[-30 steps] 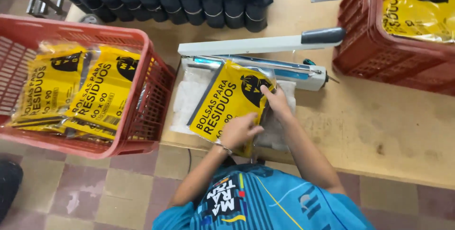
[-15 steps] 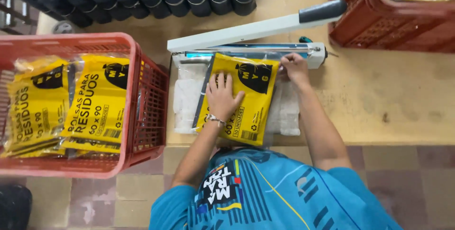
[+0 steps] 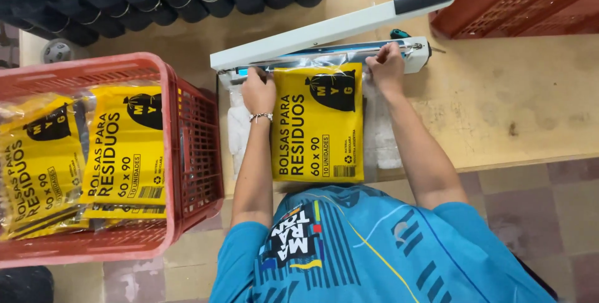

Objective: Using a manual heat sealer to seal the ends of yellow plastic bags and placing them into a collection crate.

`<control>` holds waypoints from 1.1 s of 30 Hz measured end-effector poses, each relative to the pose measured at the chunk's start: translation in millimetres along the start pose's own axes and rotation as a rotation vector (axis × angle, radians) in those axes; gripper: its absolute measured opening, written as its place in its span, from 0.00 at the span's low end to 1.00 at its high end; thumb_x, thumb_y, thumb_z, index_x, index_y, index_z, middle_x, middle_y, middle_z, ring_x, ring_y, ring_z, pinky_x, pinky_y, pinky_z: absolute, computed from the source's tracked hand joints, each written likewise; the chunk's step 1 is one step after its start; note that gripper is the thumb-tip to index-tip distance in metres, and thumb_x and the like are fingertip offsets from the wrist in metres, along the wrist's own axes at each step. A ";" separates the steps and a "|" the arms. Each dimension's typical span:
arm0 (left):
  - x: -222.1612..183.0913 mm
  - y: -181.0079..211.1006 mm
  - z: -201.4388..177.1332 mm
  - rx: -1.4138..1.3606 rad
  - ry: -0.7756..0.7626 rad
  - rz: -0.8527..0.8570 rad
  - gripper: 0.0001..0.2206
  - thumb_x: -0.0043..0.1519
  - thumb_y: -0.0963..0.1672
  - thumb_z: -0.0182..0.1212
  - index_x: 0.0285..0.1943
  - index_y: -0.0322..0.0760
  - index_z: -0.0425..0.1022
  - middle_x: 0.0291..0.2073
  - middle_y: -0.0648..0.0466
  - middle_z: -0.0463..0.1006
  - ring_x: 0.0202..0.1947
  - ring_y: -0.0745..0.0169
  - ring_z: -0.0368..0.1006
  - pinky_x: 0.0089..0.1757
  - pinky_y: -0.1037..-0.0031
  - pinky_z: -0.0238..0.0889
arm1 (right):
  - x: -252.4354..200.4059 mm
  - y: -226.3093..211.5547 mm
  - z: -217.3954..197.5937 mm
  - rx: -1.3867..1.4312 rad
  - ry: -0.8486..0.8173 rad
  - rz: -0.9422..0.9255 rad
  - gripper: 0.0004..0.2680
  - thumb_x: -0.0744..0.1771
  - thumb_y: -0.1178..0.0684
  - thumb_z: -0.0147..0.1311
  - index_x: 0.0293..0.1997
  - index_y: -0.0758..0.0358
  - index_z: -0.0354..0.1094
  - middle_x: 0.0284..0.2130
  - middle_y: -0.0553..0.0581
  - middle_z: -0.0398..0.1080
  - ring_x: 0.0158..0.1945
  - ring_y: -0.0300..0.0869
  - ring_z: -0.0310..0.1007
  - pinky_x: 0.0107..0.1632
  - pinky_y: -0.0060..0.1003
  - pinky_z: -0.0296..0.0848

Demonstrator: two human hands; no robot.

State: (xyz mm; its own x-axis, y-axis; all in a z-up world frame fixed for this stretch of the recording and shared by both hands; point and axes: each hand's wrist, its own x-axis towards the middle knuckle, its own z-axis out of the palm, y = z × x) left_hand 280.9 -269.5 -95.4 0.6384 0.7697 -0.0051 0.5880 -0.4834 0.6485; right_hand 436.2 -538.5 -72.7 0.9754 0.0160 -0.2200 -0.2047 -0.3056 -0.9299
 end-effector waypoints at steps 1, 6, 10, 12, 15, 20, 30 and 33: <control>1.9 3.9 0.2 -0.043 -0.009 -0.038 0.07 0.60 0.47 0.60 0.38 0.47 0.66 0.30 0.52 0.79 0.41 0.44 0.76 0.46 0.55 0.68 | 10.0 4.6 3.0 -0.085 0.031 -0.074 0.06 0.62 0.61 0.56 0.34 0.56 0.61 0.22 0.52 0.71 0.21 0.38 0.75 0.17 0.30 0.75; 3.7 7.0 3.8 -0.066 0.051 -0.080 0.05 0.60 0.45 0.57 0.37 0.48 0.64 0.29 0.50 0.78 0.40 0.42 0.77 0.45 0.55 0.69 | 7.7 4.5 15.6 -0.358 0.069 -0.432 0.05 0.64 0.62 0.60 0.36 0.58 0.67 0.28 0.57 0.73 0.35 0.48 0.76 0.37 0.40 0.75; 4.5 6.0 7.3 -0.059 0.108 -0.063 0.05 0.59 0.44 0.57 0.37 0.47 0.64 0.27 0.48 0.77 0.38 0.40 0.77 0.44 0.53 0.69 | 5.7 4.7 18.1 -0.479 0.076 -0.595 0.05 0.66 0.63 0.60 0.37 0.58 0.69 0.28 0.54 0.72 0.34 0.44 0.76 0.38 0.34 0.75; 2.1 8.8 9.8 -0.049 0.144 -0.041 0.06 0.59 0.43 0.58 0.36 0.47 0.64 0.28 0.47 0.77 0.38 0.40 0.76 0.43 0.54 0.68 | 3.1 1.1 17.2 -0.502 0.071 -0.641 0.04 0.66 0.63 0.59 0.38 0.59 0.69 0.29 0.56 0.72 0.35 0.47 0.76 0.38 0.37 0.76; 3.2 4.1 15.1 -0.031 0.200 -0.011 0.06 0.58 0.43 0.58 0.36 0.47 0.63 0.28 0.47 0.77 0.37 0.40 0.76 0.43 0.55 0.68 | 0.4 -3.1 16.6 -0.607 0.116 -0.766 0.04 0.65 0.60 0.59 0.39 0.60 0.68 0.29 0.58 0.69 0.35 0.50 0.75 0.39 0.41 0.75; 8.8 -1.6 22.1 -0.027 0.255 0.009 0.07 0.58 0.42 0.58 0.35 0.46 0.63 0.26 0.47 0.76 0.35 0.39 0.75 0.41 0.53 0.67 | -8.1 -39.7 16.2 -0.919 0.280 -1.140 0.07 0.65 0.46 0.60 0.34 0.51 0.65 0.25 0.49 0.64 0.29 0.44 0.72 0.32 0.38 0.72; 14.0 0.8 19.7 -0.040 0.168 -0.057 0.05 0.58 0.42 0.58 0.37 0.39 0.67 0.29 0.47 0.79 0.29 0.41 0.73 0.31 0.53 0.64 | 41.7 -150.0 60.5 -1.163 -0.319 -0.812 0.18 0.70 0.36 0.46 0.26 0.57 0.62 0.24 0.55 0.69 0.29 0.49 0.67 0.35 0.45 0.66; 5.9 -0.3 18.0 -0.034 0.216 -0.044 0.07 0.57 0.42 0.60 0.34 0.43 0.64 0.25 0.49 0.77 0.31 0.43 0.75 0.35 0.55 0.66 | 51.9 -118.0 64.2 -1.104 -0.544 -0.420 0.22 0.70 0.31 0.38 0.34 0.62 0.65 0.33 0.65 0.70 0.41 0.57 0.68 0.45 0.52 0.66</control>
State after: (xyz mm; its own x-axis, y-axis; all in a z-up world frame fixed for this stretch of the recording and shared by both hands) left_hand 293.4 -272.3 -109.3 0.4889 0.8630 0.1270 0.5938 -0.4359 0.6763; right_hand 505.7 -440.5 6.7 0.7363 0.6036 -0.3058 0.5356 -0.7961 -0.2818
